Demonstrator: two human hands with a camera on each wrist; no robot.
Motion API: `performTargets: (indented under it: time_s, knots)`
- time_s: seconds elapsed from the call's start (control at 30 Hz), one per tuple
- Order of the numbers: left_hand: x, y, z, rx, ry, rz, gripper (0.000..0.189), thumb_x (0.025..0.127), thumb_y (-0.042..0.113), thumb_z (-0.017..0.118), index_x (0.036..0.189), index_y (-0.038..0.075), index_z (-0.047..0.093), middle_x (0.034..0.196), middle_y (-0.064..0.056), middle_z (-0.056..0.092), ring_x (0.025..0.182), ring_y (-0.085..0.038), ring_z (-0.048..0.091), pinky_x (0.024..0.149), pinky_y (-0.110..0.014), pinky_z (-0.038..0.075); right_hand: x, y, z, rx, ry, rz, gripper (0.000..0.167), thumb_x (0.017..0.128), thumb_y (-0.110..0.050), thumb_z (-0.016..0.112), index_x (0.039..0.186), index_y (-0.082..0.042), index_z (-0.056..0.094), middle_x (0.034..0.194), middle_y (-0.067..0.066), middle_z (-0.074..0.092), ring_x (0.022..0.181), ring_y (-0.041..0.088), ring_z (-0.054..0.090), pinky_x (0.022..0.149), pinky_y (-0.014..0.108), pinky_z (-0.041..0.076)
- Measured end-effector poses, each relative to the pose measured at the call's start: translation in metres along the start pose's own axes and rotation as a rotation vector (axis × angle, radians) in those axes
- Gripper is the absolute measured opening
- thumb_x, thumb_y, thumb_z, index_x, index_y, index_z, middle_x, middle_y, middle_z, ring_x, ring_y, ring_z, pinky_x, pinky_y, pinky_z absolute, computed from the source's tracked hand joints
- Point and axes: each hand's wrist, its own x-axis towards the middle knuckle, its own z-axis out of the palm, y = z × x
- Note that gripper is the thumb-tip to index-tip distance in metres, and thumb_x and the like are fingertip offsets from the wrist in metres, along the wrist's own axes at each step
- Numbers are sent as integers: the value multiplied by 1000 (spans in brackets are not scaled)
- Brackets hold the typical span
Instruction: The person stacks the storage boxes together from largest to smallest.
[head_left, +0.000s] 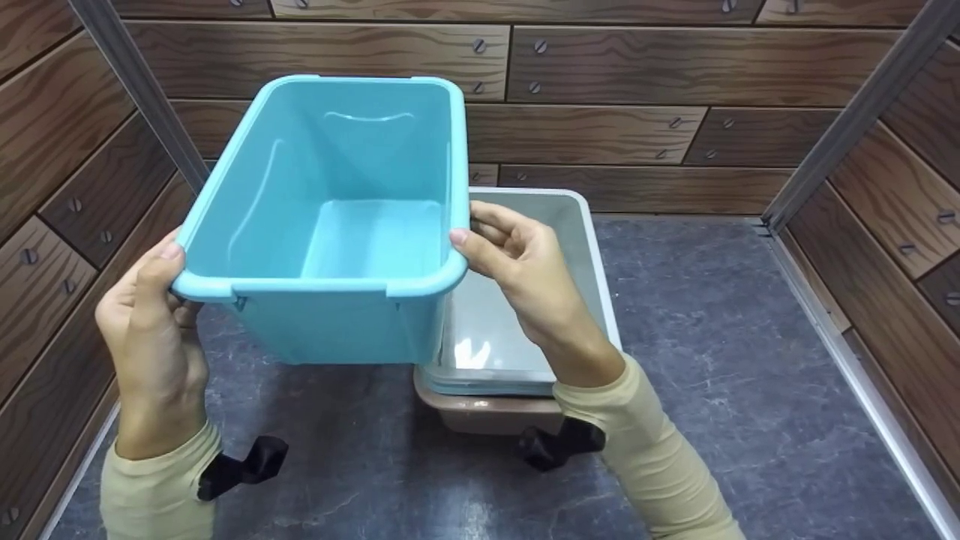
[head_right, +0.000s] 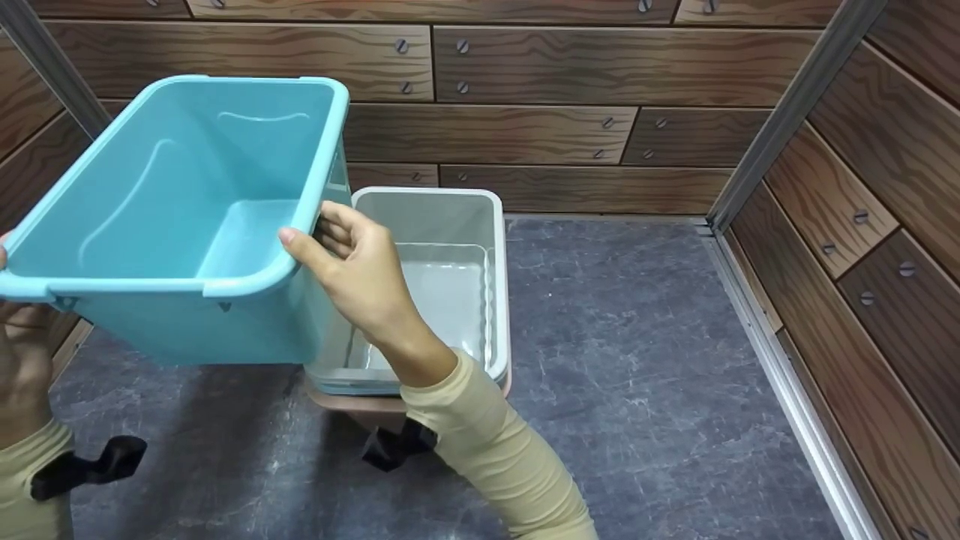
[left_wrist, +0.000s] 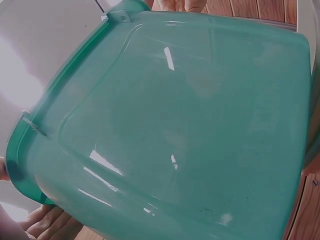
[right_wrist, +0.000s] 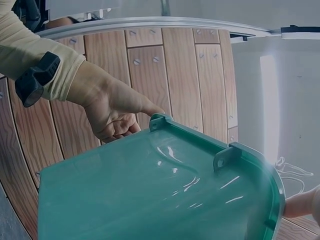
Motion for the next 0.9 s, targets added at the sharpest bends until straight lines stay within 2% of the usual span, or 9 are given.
performTargets:
  time_s: [0.17, 0.5, 0.9]
  knots:
    - [-1, -1, 1, -11, -3, -8, 23, 83, 4, 67, 102, -8, 70, 84, -14, 76, 66, -13, 71, 57, -20, 55, -1, -2, -1, -12, -7, -1, 41, 91, 1, 54, 130, 13, 50, 125, 30, 61, 106, 15, 67, 94, 37, 56]
    - [-2, -1, 2, 6, -19, -20, 22, 84, 4, 66, 102, -8, 70, 84, -14, 75, 66, -12, 71, 57, -19, 55, -2, -1, -4, -18, 5, 11, 41, 91, 1, 55, 130, 13, 50, 123, 29, 63, 102, 13, 68, 91, 32, 57]
    - [-4, 0, 5, -11, -4, -50, 20, 82, 2, 66, 100, -6, 72, 81, -13, 76, 64, -12, 71, 56, -19, 53, -2, 0, -8, -56, 11, -6, 42, 90, 0, 55, 130, 12, 50, 127, 30, 60, 114, 27, 65, 94, 31, 56]
